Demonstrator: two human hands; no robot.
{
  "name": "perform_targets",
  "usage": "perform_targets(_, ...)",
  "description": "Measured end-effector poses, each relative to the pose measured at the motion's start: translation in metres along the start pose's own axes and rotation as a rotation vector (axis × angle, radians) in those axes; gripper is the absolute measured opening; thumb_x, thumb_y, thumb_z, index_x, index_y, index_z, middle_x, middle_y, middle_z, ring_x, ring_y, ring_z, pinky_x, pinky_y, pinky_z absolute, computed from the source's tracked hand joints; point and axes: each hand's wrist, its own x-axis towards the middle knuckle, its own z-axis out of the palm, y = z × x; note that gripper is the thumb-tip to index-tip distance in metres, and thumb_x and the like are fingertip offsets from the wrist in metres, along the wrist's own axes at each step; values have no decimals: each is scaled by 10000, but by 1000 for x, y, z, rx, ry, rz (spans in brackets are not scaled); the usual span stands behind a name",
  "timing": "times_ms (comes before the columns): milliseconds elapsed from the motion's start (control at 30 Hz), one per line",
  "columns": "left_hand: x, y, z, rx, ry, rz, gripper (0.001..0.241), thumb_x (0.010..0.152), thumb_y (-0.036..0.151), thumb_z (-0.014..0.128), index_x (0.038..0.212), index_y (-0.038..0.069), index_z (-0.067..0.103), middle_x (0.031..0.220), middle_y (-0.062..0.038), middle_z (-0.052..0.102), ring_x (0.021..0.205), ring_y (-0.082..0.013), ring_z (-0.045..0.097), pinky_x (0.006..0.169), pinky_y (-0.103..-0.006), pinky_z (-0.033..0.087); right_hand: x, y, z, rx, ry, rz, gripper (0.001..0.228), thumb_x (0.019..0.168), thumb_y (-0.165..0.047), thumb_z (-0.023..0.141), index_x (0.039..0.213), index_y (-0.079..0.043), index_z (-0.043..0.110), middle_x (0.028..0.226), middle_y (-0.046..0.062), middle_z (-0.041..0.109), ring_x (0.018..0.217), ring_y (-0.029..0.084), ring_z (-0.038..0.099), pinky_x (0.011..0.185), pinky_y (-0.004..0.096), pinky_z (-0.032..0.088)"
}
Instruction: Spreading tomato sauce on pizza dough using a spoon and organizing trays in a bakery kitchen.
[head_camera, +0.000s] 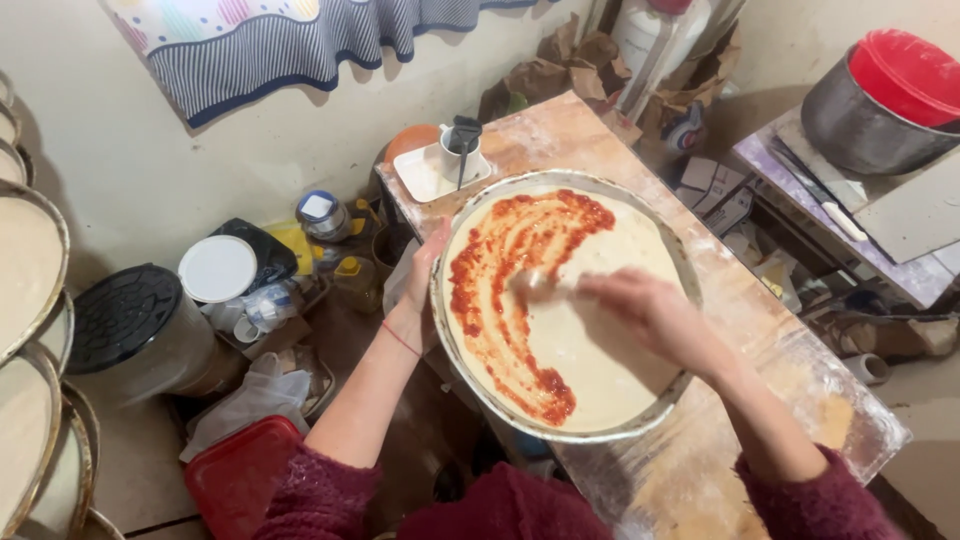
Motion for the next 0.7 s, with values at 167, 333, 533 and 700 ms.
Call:
perform_targets(167, -21, 7, -18, 85, 41, 114, 601, 1074, 466, 470, 1391, -37, 556, 1283, -190, 678, 1115, -255, 690, 935, -376, 596, -13, 20, -11, 149, -264, -243, 286, 943, -213, 613, 1185, -190, 764, 1117, 41, 763, 948, 197, 743, 774, 318, 612)
perform_targets(333, -72, 14, -32, 165, 270, 505, 700, 1030, 535, 489, 1494, 11, 467, 1415, -193, 572, 1239, -293, 626, 1013, -426, 566, -5, 41, -32, -19, 174, -26, 275, 901, -57, 669, 1154, -112, 763, 995, 136, 732, 884, 270, 680, 761, 394, 556)
perform_targets(533, -123, 3, -75, 277, 422, 810, 812, 1021, 597, 522, 1591, 41, 364, 1564, -139, 458, 1414, -286, 510, 1161, -453, 489, 29, 144, 100, -470, -56, -251, 181, 789, -64, 675, 921, -148, 766, 839, 82, 686, 900, 294, 664, 786, 435, 534)
perform_targets(700, -147, 3, -87, 224, 471, 867, 781, 1045, 585, 508, 1596, 52, 364, 1604, -114, 444, 1448, -278, 483, 1212, -452, 428, 44, 154, 180, -420, -172, -308, 248, 711, -51, 670, 927, -134, 758, 853, 98, 695, 900, 320, 675, 753, 470, 534)
